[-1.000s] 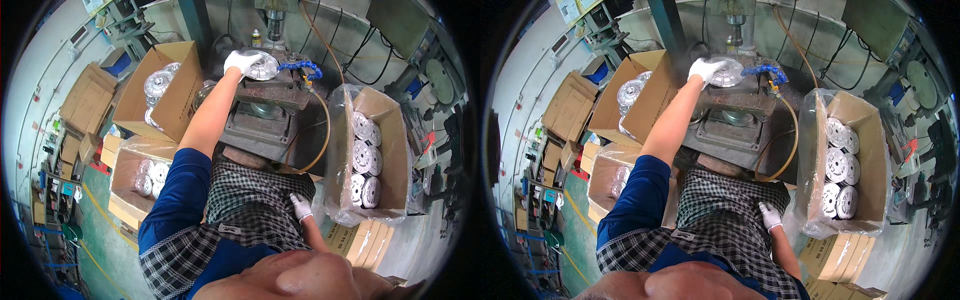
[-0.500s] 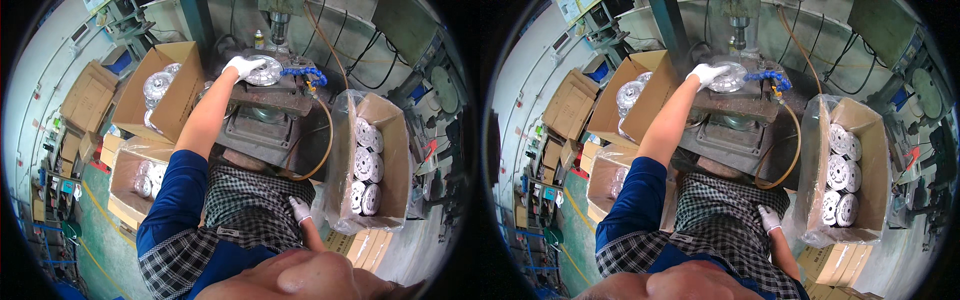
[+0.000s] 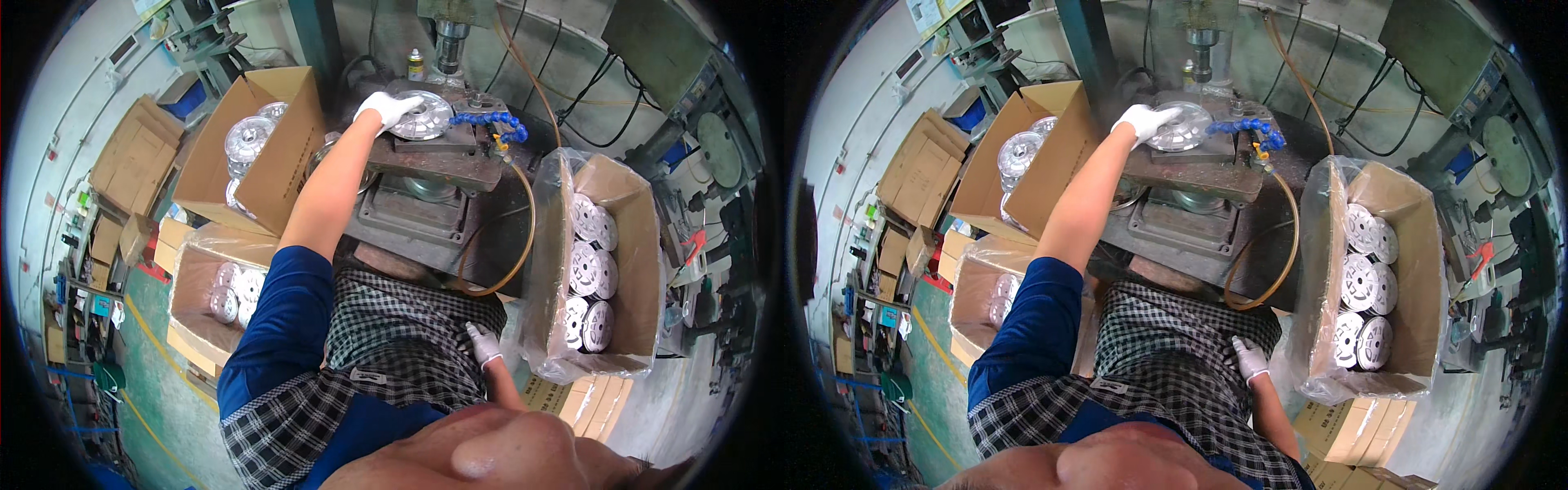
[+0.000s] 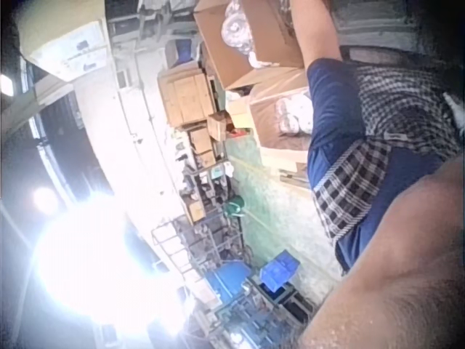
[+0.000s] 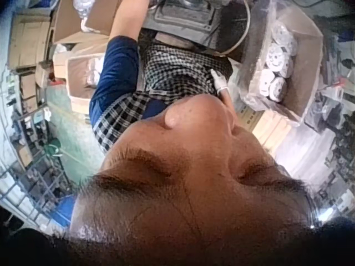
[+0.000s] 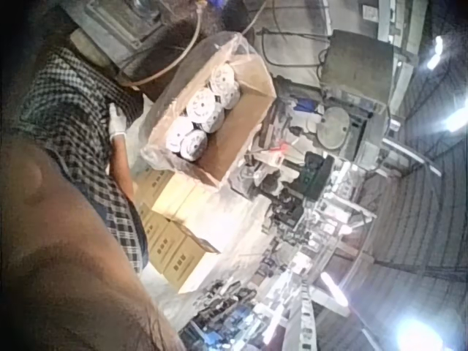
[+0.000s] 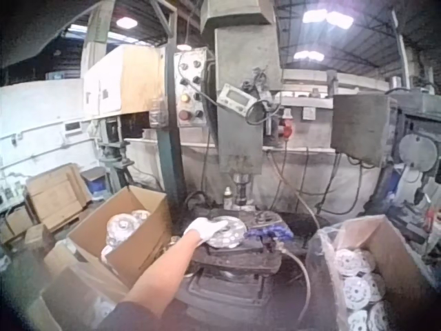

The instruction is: Loading circular metal parts from a box onto a workstation machine for processing and then sorting them into another box.

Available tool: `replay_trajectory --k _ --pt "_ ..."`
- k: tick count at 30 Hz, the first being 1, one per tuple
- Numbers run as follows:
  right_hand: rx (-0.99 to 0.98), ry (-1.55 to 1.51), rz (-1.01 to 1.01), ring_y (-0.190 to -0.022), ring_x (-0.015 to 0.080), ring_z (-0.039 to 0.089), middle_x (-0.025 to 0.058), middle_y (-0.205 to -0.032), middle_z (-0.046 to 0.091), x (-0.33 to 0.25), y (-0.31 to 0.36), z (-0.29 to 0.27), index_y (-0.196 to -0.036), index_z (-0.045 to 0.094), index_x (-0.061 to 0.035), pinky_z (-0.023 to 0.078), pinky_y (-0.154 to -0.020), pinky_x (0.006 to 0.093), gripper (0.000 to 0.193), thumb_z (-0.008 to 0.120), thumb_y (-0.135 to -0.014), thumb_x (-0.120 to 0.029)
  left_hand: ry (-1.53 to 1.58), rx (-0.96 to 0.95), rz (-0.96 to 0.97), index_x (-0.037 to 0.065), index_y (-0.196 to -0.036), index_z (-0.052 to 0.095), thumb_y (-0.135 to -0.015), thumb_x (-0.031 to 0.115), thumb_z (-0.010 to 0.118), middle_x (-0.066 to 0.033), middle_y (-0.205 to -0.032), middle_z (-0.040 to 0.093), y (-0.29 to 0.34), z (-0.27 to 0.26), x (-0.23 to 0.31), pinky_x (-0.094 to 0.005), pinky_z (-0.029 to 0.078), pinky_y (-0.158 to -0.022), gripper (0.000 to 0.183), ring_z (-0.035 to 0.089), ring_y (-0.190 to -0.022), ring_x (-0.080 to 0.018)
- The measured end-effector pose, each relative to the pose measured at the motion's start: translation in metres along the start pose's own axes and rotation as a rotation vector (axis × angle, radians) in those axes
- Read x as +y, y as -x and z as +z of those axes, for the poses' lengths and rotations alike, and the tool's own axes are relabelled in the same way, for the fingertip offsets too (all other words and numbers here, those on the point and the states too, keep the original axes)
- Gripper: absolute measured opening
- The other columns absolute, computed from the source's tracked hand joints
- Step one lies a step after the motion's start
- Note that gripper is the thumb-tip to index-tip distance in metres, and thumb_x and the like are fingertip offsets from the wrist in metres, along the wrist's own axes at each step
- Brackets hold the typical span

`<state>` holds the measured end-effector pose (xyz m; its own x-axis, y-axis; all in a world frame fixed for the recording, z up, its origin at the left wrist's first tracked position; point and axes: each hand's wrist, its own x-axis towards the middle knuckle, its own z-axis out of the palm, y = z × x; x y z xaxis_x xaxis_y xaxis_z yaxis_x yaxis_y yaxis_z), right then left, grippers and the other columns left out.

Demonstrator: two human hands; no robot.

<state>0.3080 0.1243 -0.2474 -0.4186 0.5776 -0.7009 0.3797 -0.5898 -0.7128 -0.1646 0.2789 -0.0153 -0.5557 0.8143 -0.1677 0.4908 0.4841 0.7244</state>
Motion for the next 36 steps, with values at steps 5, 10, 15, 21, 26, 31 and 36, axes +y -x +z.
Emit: replay_trajectory --k 5,10,15,21,26,31,36 --pt "0.004 -0.008 0.002 -0.054 0.0155 0.06 0.0088 -0.079 0.067 0.001 -0.002 -0.001 -0.105 0.058 -0.0039 0.047 -0.049 0.0256 0.032 0.051 -0.095 -0.034 0.032 0.04 0.038 -0.014 -0.112 0.057 -0.071 0.058 0.067 -0.0211 -0.107 0.064 -0.001 0.001 -0.008 -0.032 0.047 -0.082 0.083 0.063 -0.095 -0.0251" --pt "0.004 -0.023 0.018 -0.053 0.0159 0.06 0.009 -0.078 0.067 0.002 -0.007 -0.002 -0.104 0.058 -0.0038 0.047 -0.048 0.0258 0.031 0.051 -0.095 -0.033 -0.009 0.14 0.138 -0.012 -0.111 0.058 -0.071 0.057 0.067 -0.0221 -0.108 0.064 0.011 0.005 -0.003 -0.0331 0.048 -0.083 0.08 0.063 -0.097 -0.0261" --pt "-0.005 -0.032 0.029 -0.053 0.0162 0.061 0.0102 -0.079 0.067 0.0 -0.009 -0.001 -0.1 0.059 -0.004 0.047 -0.047 0.0263 0.031 0.052 -0.095 -0.034 -0.06 0.15 0.163 -0.01 -0.11 0.06 -0.071 0.058 0.066 -0.0219 -0.106 0.064 0.021 0.003 0.005 -0.0329 0.047 -0.083 0.078 0.063 -0.096 -0.027" --pt "0.008 -0.004 0.029 -0.053 0.0161 0.061 0.0103 -0.08 0.068 0.002 -0.009 -0.002 -0.1 0.058 -0.0041 0.047 -0.047 0.0263 0.031 0.052 -0.095 -0.034 -0.047 0.13 0.147 -0.01 -0.11 0.06 -0.072 0.058 0.066 -0.0211 -0.105 0.065 0.021 0.001 -0.001 -0.0326 0.047 -0.083 0.078 0.063 -0.096 -0.0273" --pt "0.012 -0.01 0.023 -0.053 0.0159 0.061 0.0101 -0.079 0.068 -0.002 -0.007 -0.001 -0.1 0.058 -0.004 0.047 -0.047 0.0261 0.031 0.051 -0.095 -0.033 -0.027 0.161 0.159 -0.01 -0.109 0.06 -0.072 0.057 0.066 -0.0212 -0.105 0.065 0.022 0.003 -0.001 -0.0327 0.047 -0.083 0.077 0.063 -0.097 -0.0273" --pt "0.007 -0.022 0.029 -0.052 0.0156 0.06 0.0098 -0.079 0.068 0.0 -0.011 -0.003 -0.097 0.059 -0.0036 0.047 -0.047 0.0257 0.03 0.052 -0.095 -0.033 -0.098 0.19 0.14 -0.009 -0.108 0.061 -0.071 0.06 0.065 -0.0211 -0.105 0.065 0.023 0.003 0.004 -0.0327 0.047 -0.083 0.078 0.063 -0.096 -0.028" --pt "0.027 -0.003 0.039 -0.051 0.0153 0.06 0.0097 -0.079 0.068 -0.005 -0.011 -0.002 -0.097 0.06 -0.0032 0.047 -0.047 0.0254 0.03 0.052 -0.095 -0.032 -0.106 0.196 0.129 -0.009 -0.107 0.061 -0.071 0.061 0.064 -0.0216 -0.104 0.065 0.008 0.007 -0.001 -0.0332 0.048 -0.083 0.079 0.064 -0.096 -0.0287"
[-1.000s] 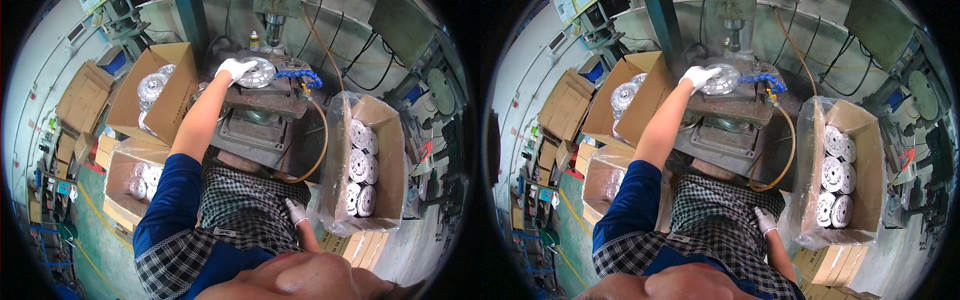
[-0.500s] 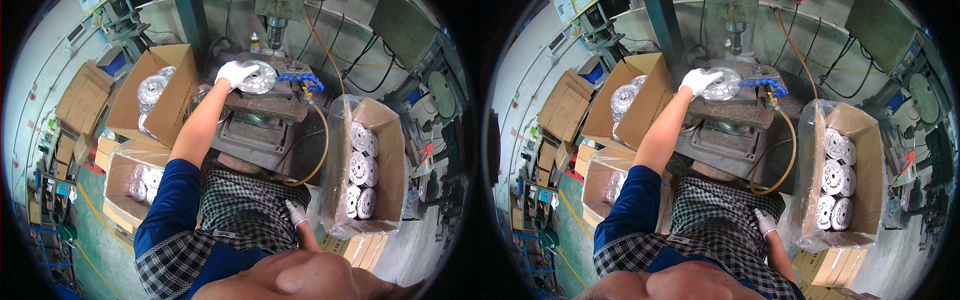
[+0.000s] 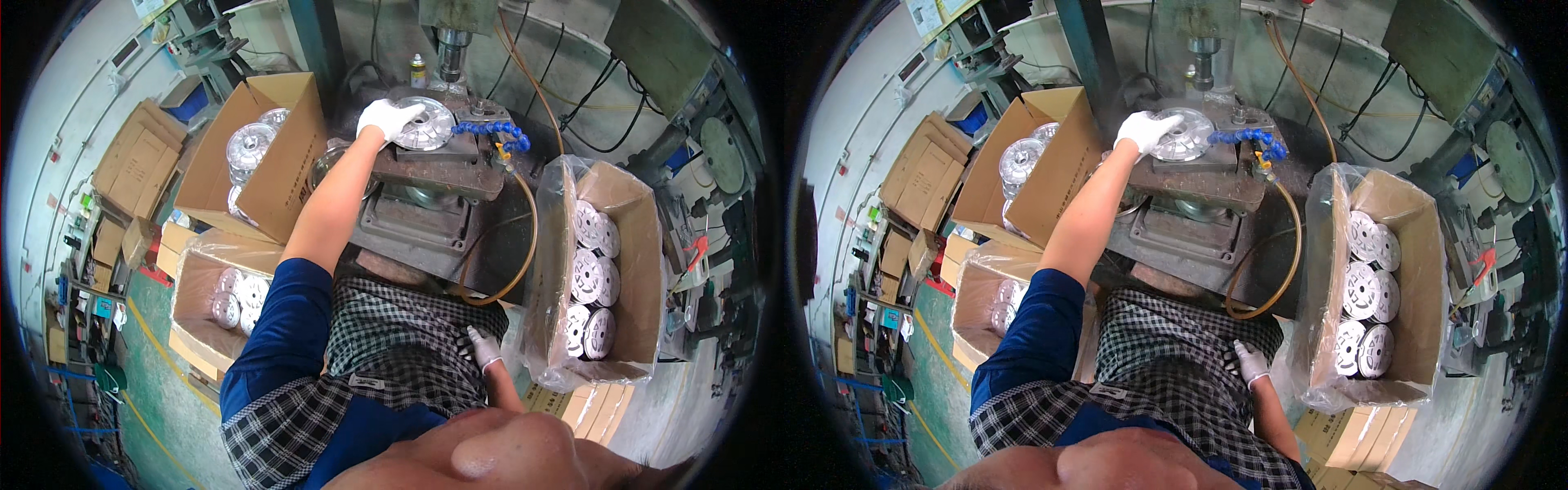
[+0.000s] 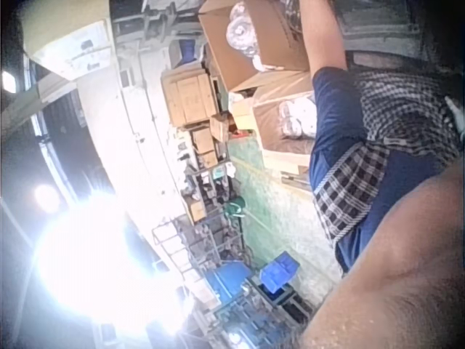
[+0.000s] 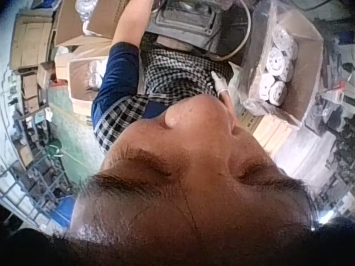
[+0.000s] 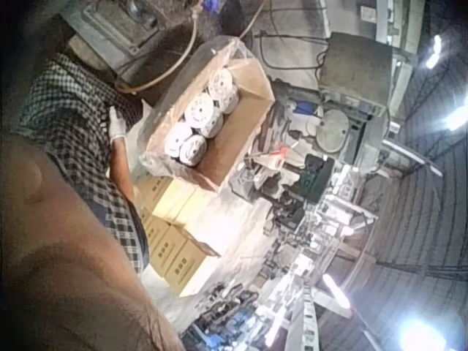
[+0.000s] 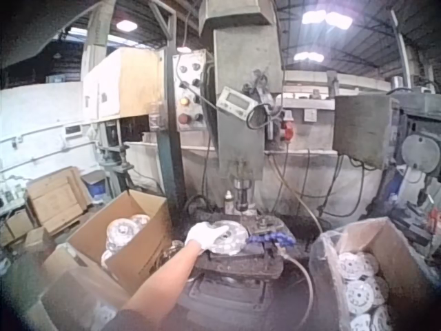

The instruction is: Loading circular metal parts from a box onto a workstation machine for processing and then sorting them into another box.

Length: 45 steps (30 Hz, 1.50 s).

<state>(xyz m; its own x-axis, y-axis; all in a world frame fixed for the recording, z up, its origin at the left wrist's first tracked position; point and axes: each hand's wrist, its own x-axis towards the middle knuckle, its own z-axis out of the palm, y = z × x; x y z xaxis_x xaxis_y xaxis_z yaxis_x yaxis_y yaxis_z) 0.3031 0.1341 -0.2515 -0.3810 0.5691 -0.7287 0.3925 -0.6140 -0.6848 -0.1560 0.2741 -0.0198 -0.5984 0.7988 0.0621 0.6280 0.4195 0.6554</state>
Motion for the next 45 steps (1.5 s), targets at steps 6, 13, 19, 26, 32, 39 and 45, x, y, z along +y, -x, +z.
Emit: replay_trajectory --k 6,13,19,26,32,39,45 --pt "-0.011 -0.043 0.001 -0.051 0.0148 0.059 0.0093 -0.079 0.068 -0.001 0.005 0.001 -0.099 0.06 -0.0033 0.046 -0.047 0.0254 0.031 0.05 -0.095 -0.032 -0.058 -0.133 -0.108 -0.009 -0.11 0.06 -0.071 0.063 0.063 -0.0222 -0.106 0.064 -0.003 -0.004 0.007 -0.0335 0.047 -0.083 0.082 0.063 -0.097 -0.0294" --pt "-0.015 -0.014 -0.028 -0.051 0.0148 0.059 0.0088 -0.078 0.068 0.0 0.003 0.0 -0.098 0.061 -0.0032 0.046 -0.047 0.0256 0.032 0.05 -0.096 -0.033 -0.14 0.156 -0.09 -0.007 -0.117 0.057 -0.068 0.063 0.064 -0.0214 -0.113 0.062 0.001 0.006 0.002 -0.0342 0.046 -0.087 0.086 0.061 -0.104 -0.0301" --pt "-0.023 -0.037 -0.043 -0.054 0.0156 0.059 0.0103 -0.082 0.068 0.001 0.005 -0.001 -0.105 0.059 -0.0024 0.046 -0.049 0.0259 0.032 0.049 -0.096 -0.031 -0.076 -0.07 -0.157 -0.001 -0.111 0.063 -0.067 0.068 0.061 -0.0187 -0.113 0.062 -0.007 -0.004 0.005 -0.0347 0.046 -0.089 0.082 0.061 -0.106 -0.0291" --pt "-0.051 -0.072 -0.018 -0.052 0.0153 0.057 0.009 -0.08 0.067 -0.005 0.0 0.0 -0.103 0.059 -0.0033 0.043 -0.046 0.0253 0.033 0.047 -0.096 -0.033 -0.082 -0.052 -0.144 -0.001 -0.11 0.063 -0.067 0.068 0.061 -0.0179 -0.112 0.063 -0.01 0.002 0.003 -0.0341 0.047 -0.088 0.081 0.061 -0.105 -0.0293" --pt "-0.058 -0.088 -0.01 -0.052 0.0154 0.057 0.008 -0.078 0.066 -0.004 -0.002 -0.003 -0.104 0.06 -0.0038 0.043 -0.046 0.0263 0.035 0.047 -0.096 -0.035 -0.059 -0.076 -0.16 0.0 -0.107 0.065 -0.067 0.068 0.061 -0.0176 -0.11 0.064 -0.013 0.002 -0.002 -0.0342 0.048 -0.087 0.079 0.062 -0.103 -0.0283" --pt "-0.047 -0.104 0.001 -0.052 0.0155 0.058 0.009 -0.081 0.066 -0.002 -0.002 -0.005 -0.107 0.059 -0.0034 0.042 -0.044 0.0262 0.036 0.047 -0.096 -0.035 -0.098 -0.03 -0.165 0.002 -0.109 0.065 -0.067 0.067 0.06 -0.0171 -0.111 0.064 -0.006 0.002 0.004 -0.0349 0.048 -0.088 0.078 0.062 -0.104 -0.0288" --pt "-0.075 -0.13 0.04 -0.055 0.0155 0.055 0.0088 -0.082 0.065 -0.002 -0.005 -0.008 -0.108 0.058 -0.0027 0.042 -0.049 0.027 0.038 0.045 -0.096 -0.037 -0.084 -0.006 -0.106 -0.001 -0.107 0.065 -0.069 0.064 0.06 -0.0218 -0.105 0.064 -0.013 0.006 -0.004 -0.0354 0.047 -0.086 0.075 0.063 -0.1 -0.0319"
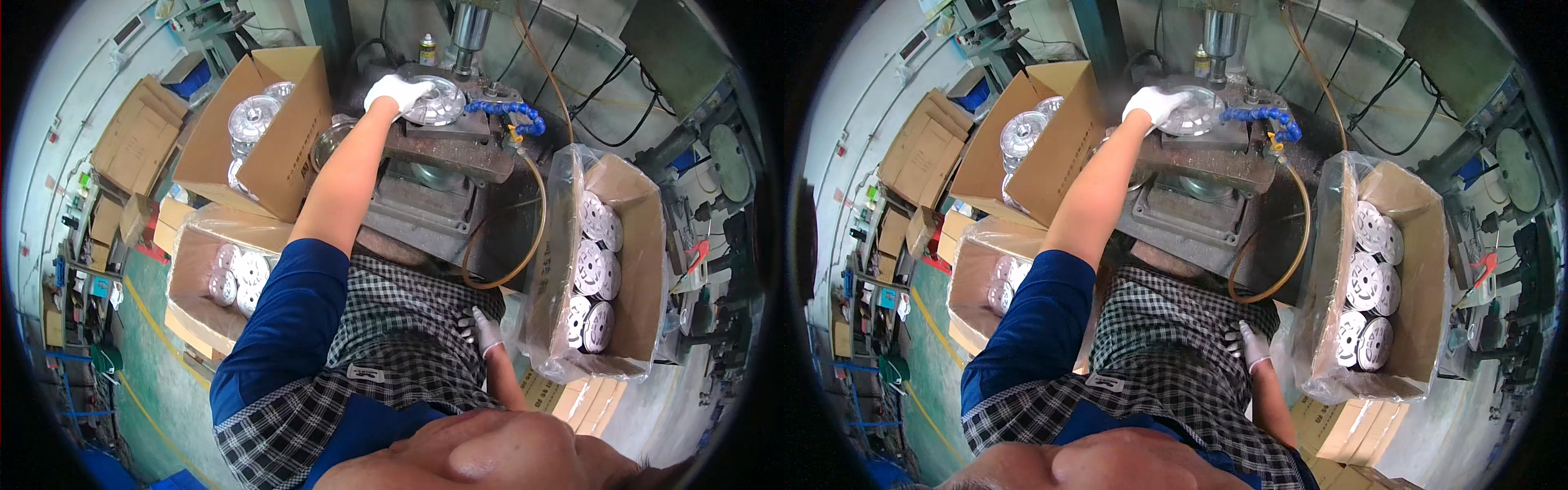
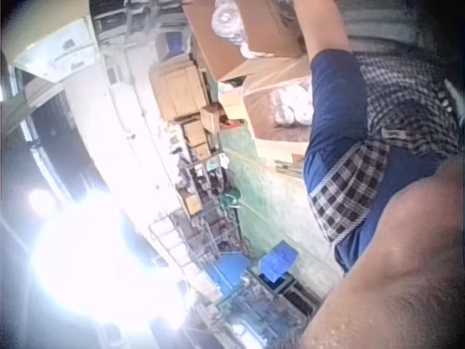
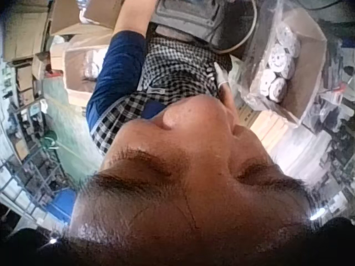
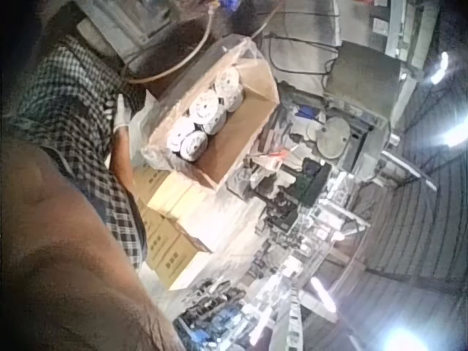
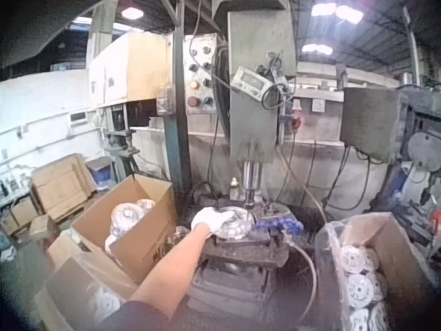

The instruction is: Loading circular metal parts from a box onto a workstation machine for processing and then sorting them into another box.

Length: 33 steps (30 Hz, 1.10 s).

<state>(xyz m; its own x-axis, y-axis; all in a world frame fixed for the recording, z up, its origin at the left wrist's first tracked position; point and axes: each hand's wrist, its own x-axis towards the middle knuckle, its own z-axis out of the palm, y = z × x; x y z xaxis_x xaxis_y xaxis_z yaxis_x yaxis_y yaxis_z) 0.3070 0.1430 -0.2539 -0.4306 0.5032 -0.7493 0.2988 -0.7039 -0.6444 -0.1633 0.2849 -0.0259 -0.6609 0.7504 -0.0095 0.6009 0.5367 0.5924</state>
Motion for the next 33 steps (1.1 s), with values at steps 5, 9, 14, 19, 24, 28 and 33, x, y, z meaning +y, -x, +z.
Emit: replay_trajectory --k 5,9,14,19,24,28,33 --pt "-0.012 -0.029 -0.005 -0.055 0.0158 0.055 0.0095 -0.082 0.064 0.0 0.0 0.0 -0.112 0.056 -0.002 0.041 -0.049 0.0268 0.04 0.045 -0.096 -0.037 0.002 0.01 -0.032 0.0 -0.108 0.065 -0.071 0.064 0.059 -0.0195 -0.106 0.065 0.008 -0.002 0.007 -0.0353 0.048 -0.085 0.074 0.063 -0.1 -0.03" --pt "-0.006 -0.027 0.011 -0.055 0.0158 0.054 0.0097 -0.083 0.064 -0.002 0.003 0.001 -0.113 0.056 -0.003 0.041 -0.049 0.0267 0.04 0.045 -0.097 -0.037 -0.009 -0.012 -0.015 0.0 -0.109 0.065 -0.071 0.064 0.059 -0.0197 -0.107 0.065 0.004 -0.003 0.004 -0.0351 0.048 -0.086 0.075 0.063 -0.101 -0.03" --pt "-0.002 -0.038 0.022 -0.055 0.0167 0.056 0.0089 -0.084 0.066 0.0 0.001 -0.003 -0.111 0.058 -0.0048 0.042 -0.047 0.0277 0.038 0.045 -0.097 -0.037 -0.001 -0.021 -0.019 0.0 -0.108 0.064 -0.072 0.065 0.058 -0.0196 -0.106 0.065 0.005 -0.004 0.005 -0.0352 0.048 -0.086 0.075 0.063 -0.1 -0.0304" --pt "-0.012 -0.061 0.044 -0.056 0.016 0.054 0.0093 -0.083 0.063 -0.001 0.002 -0.002 -0.113 0.056 -0.0031 0.04 -0.048 0.0265 0.039 0.045 -0.096 -0.037 -0.006 -0.02 -0.046 0.002 -0.108 0.065 -0.068 0.067 0.059 -0.0169 -0.111 0.064 0.005 -0.003 0.004 -0.0342 0.048 -0.086 0.078 0.062 -0.103 -0.0282" --pt "-0.018 -0.045 0.016 -0.058 0.0172 0.055 0.01 -0.084 0.064 -0.004 0.006 0.0 -0.113 0.056 -0.0033 0.041 -0.051 0.0279 0.04 0.045 -0.096 -0.038 0.0 0.011 -0.03 -0.002 -0.107 0.065 -0.069 0.064 0.06 -0.0204 -0.104 0.065 0.015 -0.006 0.009 -0.0358 0.048 -0.085 0.076 0.063 -0.099 -0.0312" --pt "-0.029 -0.022 0.009 -0.058 0.0172 0.057 0.0102 -0.086 0.065 0.0 0.003 -0.004 -0.114 0.056 -0.0044 0.044 -0.051 0.0277 0.04 0.045 -0.096 -0.039 0.021 -0.041 -0.036 -0.002 -0.109 0.064 -0.069 0.064 0.06 -0.0207 -0.108 0.064 0.017 -0.013 0.012 -0.0361 0.047 -0.088 0.077 0.062 -0.103 -0.0317" --pt "-0.029 -0.042 0.026 -0.057 0.0169 0.055 0.0096 -0.085 0.064 0.0 -0.001 -0.006 -0.113 0.057 -0.0048 0.043 -0.051 0.0273 0.04 0.045 -0.096 -0.039 0.023 -0.013 -0.025 -0.002 -0.111 0.063 -0.069 0.064 0.06 -0.0207 -0.113 0.062 0.01 -0.006 0.006 -0.0357 0.045 -0.09 0.079 0.06 -0.107 -0.0315"
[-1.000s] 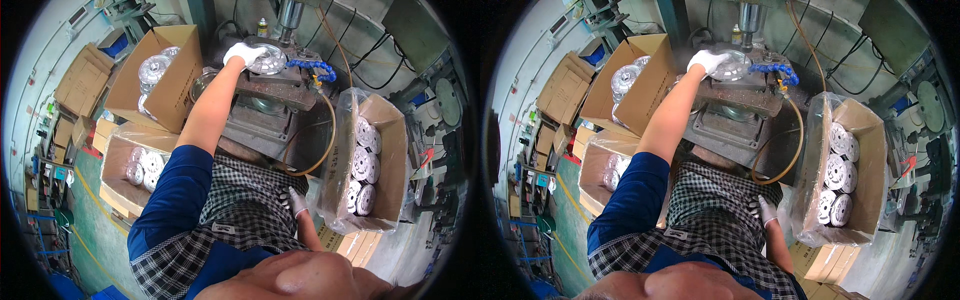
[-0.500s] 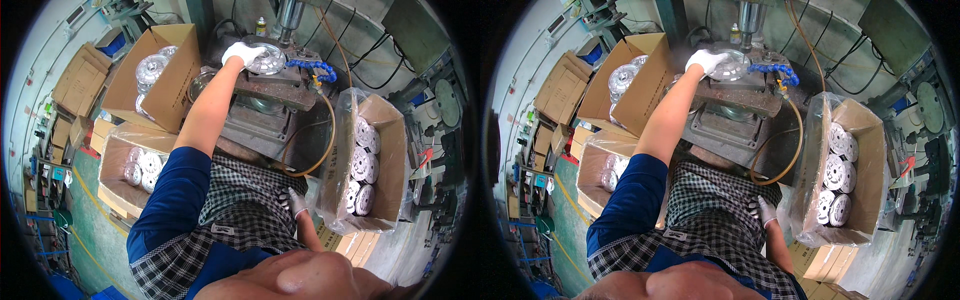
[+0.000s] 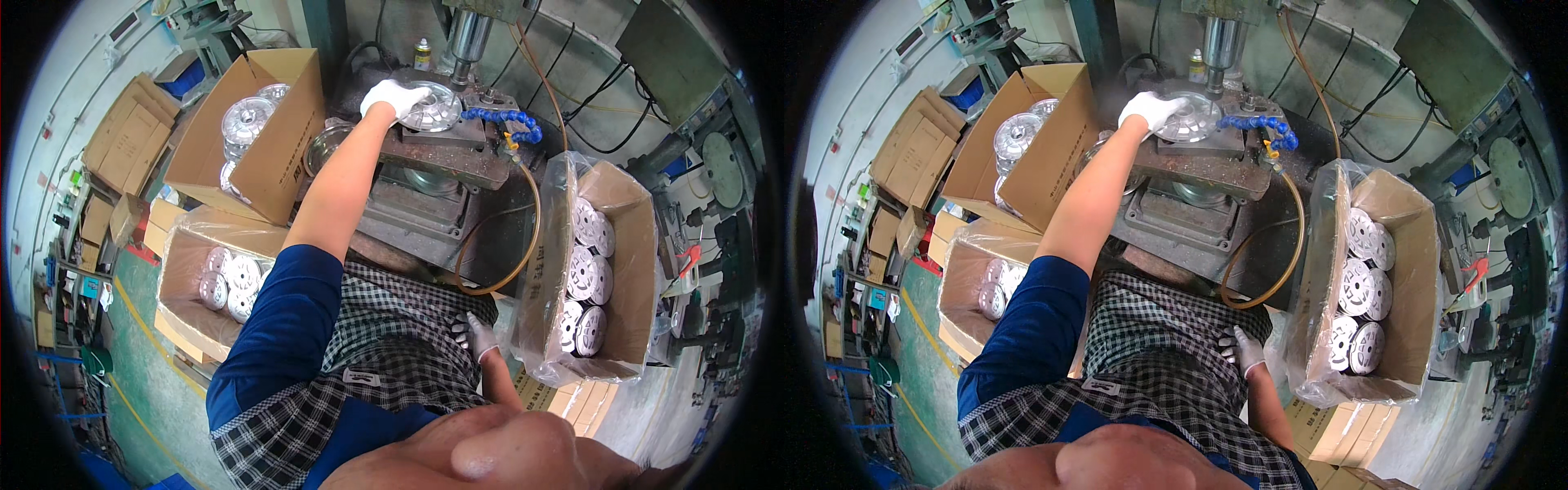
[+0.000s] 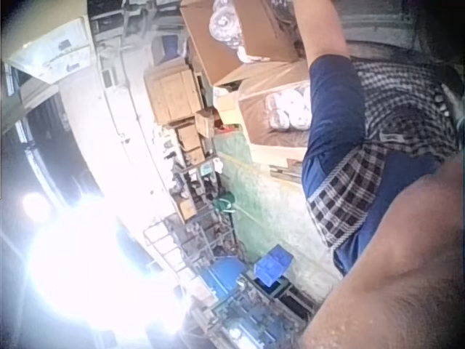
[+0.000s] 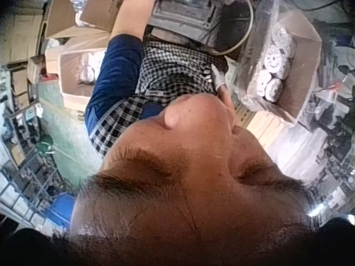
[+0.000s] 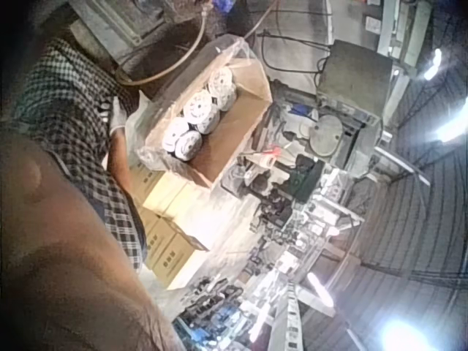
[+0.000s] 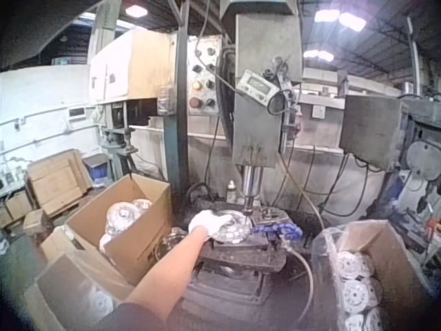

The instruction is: Loading circular metal parts from a box onto a workstation machine for processing and then sorting them into another box.

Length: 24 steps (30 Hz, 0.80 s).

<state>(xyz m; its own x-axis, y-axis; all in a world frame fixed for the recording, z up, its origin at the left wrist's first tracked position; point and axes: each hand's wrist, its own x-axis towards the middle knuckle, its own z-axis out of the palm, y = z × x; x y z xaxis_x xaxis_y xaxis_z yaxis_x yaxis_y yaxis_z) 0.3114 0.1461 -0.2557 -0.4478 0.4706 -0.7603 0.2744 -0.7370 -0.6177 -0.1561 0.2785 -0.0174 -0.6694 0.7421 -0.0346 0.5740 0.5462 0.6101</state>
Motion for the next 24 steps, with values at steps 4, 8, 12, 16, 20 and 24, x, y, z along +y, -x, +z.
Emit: replay_trajectory --k 4,8,12,16,20,24 --pt "-0.008 -0.021 0.005 -0.057 0.0165 0.055 0.0092 -0.084 0.064 0.002 -0.002 -0.002 -0.113 0.057 -0.0054 0.042 -0.05 0.0272 0.04 0.044 -0.097 -0.04 -0.005 0.001 -0.008 -0.001 -0.113 0.062 -0.069 0.065 0.06 -0.0207 -0.115 0.061 -0.001 0.0 0.0 -0.0354 0.045 -0.091 0.08 0.059 -0.108 -0.0316" --pt "-0.004 -0.039 0.021 -0.056 0.0167 0.055 0.0092 -0.084 0.064 0.002 0.001 -0.001 -0.113 0.057 -0.0054 0.042 -0.049 0.0272 0.04 0.044 -0.097 -0.04 0.002 -0.037 -0.005 -0.002 -0.112 0.062 -0.068 0.066 0.061 -0.0202 -0.113 0.062 0.003 -0.003 0.003 -0.035 0.046 -0.09 0.081 0.06 -0.106 -0.0312" --pt "0.004 -0.007 -0.012 -0.057 0.0169 0.055 0.0094 -0.085 0.065 0.001 0.002 0.0 -0.111 0.057 -0.0053 0.042 -0.049 0.0273 0.04 0.044 -0.097 -0.04 0.003 -0.004 0.0 -0.002 -0.109 0.064 -0.066 0.068 0.062 -0.0199 -0.11 0.064 0.005 -0.004 0.002 -0.035 0.046 -0.088 0.082 0.061 -0.104 -0.0311" --pt "-0.015 -0.019 -0.025 -0.062 0.018 0.054 0.0101 -0.086 0.063 0.005 -0.002 -0.004 -0.111 0.056 -0.0042 0.041 -0.055 0.0284 0.042 0.042 -0.097 -0.041 -0.003 -0.016 0.052 -0.003 -0.111 0.063 -0.069 0.069 0.058 -0.0201 -0.113 0.062 0.006 -0.003 0.005 -0.0358 0.045 -0.091 0.084 0.06 -0.107 -0.0316" --pt "-0.011 -0.03 -0.058 -0.061 0.0187 0.054 0.0107 -0.085 0.063 0.004 0.001 -0.004 -0.112 0.055 -0.0037 0.041 -0.053 0.0287 0.042 0.041 -0.097 -0.04 0.079 0.145 0.041 -0.001 -0.112 0.062 -0.082 0.063 0.045 -0.0217 -0.116 0.06 0.004 0.0 -0.002 -0.038 0.042 -0.094 0.072 0.056 -0.11 -0.0343" --pt "-0.03 -0.092 -0.047 -0.059 0.0172 0.056 0.008 -0.085 0.064 0.01 0.0 -0.01 -0.114 0.056 -0.0055 0.043 -0.052 0.0276 0.041 0.042 -0.097 -0.04 0.103 0.21 0.03 0.001 -0.11 0.063 -0.089 0.047 0.043 -0.0226 -0.115 0.059 -0.004 0.001 -0.003 -0.0385 0.043 -0.092 0.054 0.055 -0.11 -0.0358"
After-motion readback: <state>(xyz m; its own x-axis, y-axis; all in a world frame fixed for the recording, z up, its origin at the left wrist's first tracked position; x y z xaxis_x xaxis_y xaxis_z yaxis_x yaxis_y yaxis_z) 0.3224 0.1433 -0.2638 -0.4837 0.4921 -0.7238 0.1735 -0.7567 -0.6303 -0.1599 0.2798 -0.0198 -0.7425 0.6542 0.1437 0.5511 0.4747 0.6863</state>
